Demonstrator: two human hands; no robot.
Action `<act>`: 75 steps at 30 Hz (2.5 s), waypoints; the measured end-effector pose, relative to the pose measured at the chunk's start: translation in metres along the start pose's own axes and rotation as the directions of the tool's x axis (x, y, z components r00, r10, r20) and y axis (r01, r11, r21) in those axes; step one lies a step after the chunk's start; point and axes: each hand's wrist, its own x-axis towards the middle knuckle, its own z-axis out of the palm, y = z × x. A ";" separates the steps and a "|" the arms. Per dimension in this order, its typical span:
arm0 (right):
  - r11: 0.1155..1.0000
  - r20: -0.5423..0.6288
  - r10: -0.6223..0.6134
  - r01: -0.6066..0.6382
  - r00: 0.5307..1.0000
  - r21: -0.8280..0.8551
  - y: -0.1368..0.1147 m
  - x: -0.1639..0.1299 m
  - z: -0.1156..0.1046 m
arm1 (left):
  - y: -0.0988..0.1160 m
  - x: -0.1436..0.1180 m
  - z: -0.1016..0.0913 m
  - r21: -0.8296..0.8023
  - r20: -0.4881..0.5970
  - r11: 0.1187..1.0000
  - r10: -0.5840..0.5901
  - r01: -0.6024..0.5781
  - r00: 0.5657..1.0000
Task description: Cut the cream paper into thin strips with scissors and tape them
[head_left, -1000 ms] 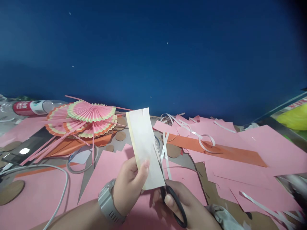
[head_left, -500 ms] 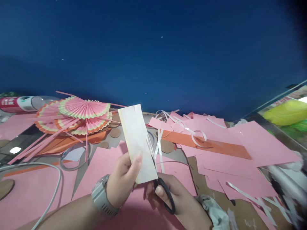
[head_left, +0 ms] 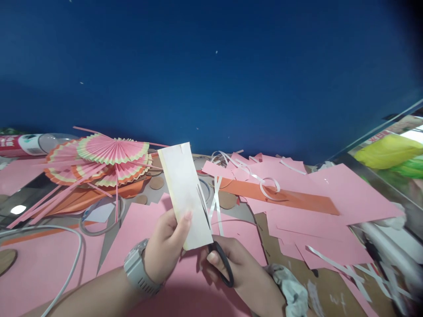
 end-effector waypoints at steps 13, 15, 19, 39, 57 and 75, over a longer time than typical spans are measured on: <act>0.998 0.014 -0.040 0.041 0.999 -0.058 0.006 -0.001 -0.001 | -0.006 -0.002 -0.003 0.026 0.088 0.999 -0.047 0.045 0.995; 0.998 0.015 -0.034 0.034 0.999 -0.051 0.007 -0.001 -0.001 | -0.006 -0.002 -0.002 0.007 0.096 0.998 -0.059 0.059 0.994; 0.992 -0.003 -0.070 0.069 0.998 -0.107 0.005 -0.001 -0.001 | -0.006 -0.002 0.000 -0.052 0.155 0.993 -0.096 0.105 0.983; 0.970 0.035 -0.179 0.183 0.983 -0.158 -0.011 -0.006 -0.003 | 0.002 -0.005 0.004 -0.122 0.316 0.984 -0.089 0.133 0.945; 0.979 0.015 -0.131 0.131 0.991 -0.154 -0.006 -0.006 -0.004 | 0.001 -0.006 0.004 -0.070 0.312 0.991 -0.084 0.111 0.946; 0.979 0.027 -0.109 0.112 0.994 -0.169 -0.002 -0.006 -0.004 | 0.001 -0.004 0.004 -0.087 0.334 0.987 -0.101 0.137 0.937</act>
